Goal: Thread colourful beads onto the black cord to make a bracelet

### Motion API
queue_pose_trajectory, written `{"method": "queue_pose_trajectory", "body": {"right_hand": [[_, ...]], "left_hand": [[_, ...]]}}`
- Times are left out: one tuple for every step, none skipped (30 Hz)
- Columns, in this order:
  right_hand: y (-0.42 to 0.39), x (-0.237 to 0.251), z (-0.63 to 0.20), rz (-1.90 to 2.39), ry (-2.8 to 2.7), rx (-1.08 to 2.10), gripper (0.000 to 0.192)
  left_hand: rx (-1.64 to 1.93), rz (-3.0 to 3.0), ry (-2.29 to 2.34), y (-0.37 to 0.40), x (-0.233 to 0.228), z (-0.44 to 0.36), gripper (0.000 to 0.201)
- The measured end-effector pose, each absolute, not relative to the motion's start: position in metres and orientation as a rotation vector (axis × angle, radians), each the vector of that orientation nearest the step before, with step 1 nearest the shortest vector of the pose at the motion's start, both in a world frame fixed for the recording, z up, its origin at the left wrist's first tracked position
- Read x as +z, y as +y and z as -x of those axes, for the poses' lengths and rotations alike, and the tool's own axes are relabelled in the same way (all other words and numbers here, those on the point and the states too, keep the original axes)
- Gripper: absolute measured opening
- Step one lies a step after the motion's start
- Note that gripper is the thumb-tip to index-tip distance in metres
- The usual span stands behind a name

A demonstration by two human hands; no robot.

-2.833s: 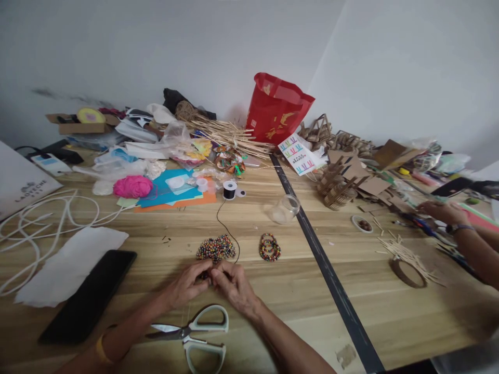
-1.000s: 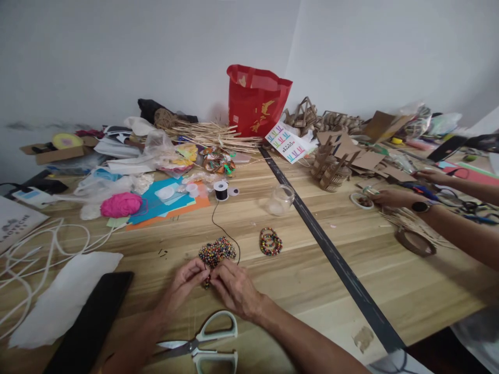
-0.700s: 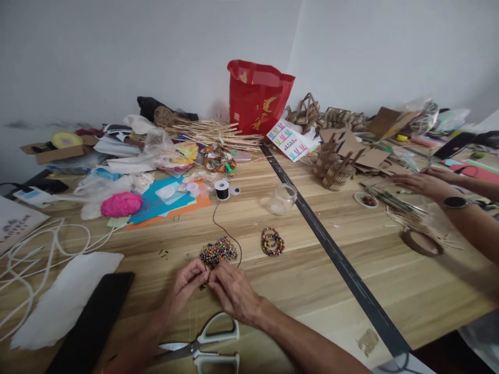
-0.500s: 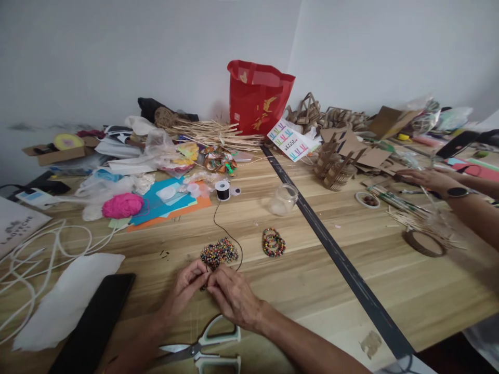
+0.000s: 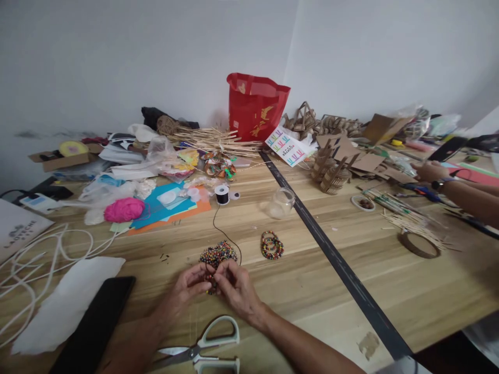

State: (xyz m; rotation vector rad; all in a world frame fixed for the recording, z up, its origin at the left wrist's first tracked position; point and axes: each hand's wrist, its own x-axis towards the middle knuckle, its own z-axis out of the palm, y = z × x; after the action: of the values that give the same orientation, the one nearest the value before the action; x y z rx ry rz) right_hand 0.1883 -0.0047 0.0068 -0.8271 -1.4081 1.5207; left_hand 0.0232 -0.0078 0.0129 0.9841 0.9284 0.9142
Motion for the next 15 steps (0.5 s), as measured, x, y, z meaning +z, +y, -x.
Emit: {"method": "queue_pose_trajectory", "body": {"right_hand": [[-0.0049, 0.0067, -0.1878, 0.823, -1.396, 1.531, 0.030], [-0.0052, 0.0066, -0.1877, 0.823, -1.398, 1.528, 0.031], [-0.0056, 0.0067, -0.1877, 0.828, -1.416, 1.514, 0.031], [-0.0060, 0.0068, -0.1880, 0.836, -1.447, 1.491, 0.030], [-0.0063, 0.0071, -0.1886, 0.845, -1.484, 1.456, 0.030], [-0.0066, 0.0076, -0.1893, 0.852, -1.526, 1.411, 0.029], [-0.0066, 0.0083, -0.1902, 0.854, -1.571, 1.356, 0.028], [-0.0064, 0.0091, -0.1911, 0.847, -1.617, 1.293, 0.027], [-0.0060, 0.0101, -0.1920, 0.831, -1.661, 1.230, 0.026], [-0.0054, 0.0111, -0.1929, 0.808, -1.703, 1.173, 0.024], [-0.0046, 0.0121, -0.1938, 0.782, -1.738, 1.128, 0.023], [-0.0037, 0.0128, -0.1946, 0.763, -1.763, 1.093, 0.020], [-0.0027, 0.0133, -0.1954, 0.749, -1.777, 1.065, 0.018], [-0.0019, 0.0135, -0.1963, 0.741, -1.786, 1.039, 0.016], [-0.0011, 0.0134, -0.1972, 0.738, -1.795, 1.014, 0.014]], "left_hand": [[0.917, -0.981, 0.931, -0.0078, 0.0128, -0.0236, 0.033], [0.926, -0.981, 0.936, -0.0078, 0.0127, -0.0238, 0.032], [0.936, -0.982, 0.942, -0.0077, 0.0126, -0.0238, 0.030], [0.947, -0.985, 0.947, -0.0077, 0.0125, -0.0237, 0.029], [0.955, -0.988, 0.950, -0.0077, 0.0123, -0.0234, 0.029], [0.962, -0.989, 0.952, -0.0078, 0.0120, -0.0231, 0.029], [0.962, -0.988, 0.948, -0.0081, 0.0118, -0.0229, 0.029], [0.951, -0.985, 0.936, -0.0083, 0.0115, -0.0226, 0.029], [0.934, -0.980, 0.918, -0.0086, 0.0113, -0.0224, 0.030], [0.917, -0.979, 0.897, -0.0088, 0.0111, -0.0221, 0.030], [0.899, -0.984, 0.876, -0.0090, 0.0110, -0.0218, 0.031], [0.882, -0.994, 0.859, -0.0091, 0.0111, -0.0215, 0.031], [0.868, -1.005, 0.852, -0.0090, 0.0113, -0.0211, 0.032], [0.858, -1.017, 0.856, -0.0089, 0.0116, -0.0206, 0.032], [0.851, -1.028, 0.866, -0.0087, 0.0119, -0.0200, 0.031]]}}
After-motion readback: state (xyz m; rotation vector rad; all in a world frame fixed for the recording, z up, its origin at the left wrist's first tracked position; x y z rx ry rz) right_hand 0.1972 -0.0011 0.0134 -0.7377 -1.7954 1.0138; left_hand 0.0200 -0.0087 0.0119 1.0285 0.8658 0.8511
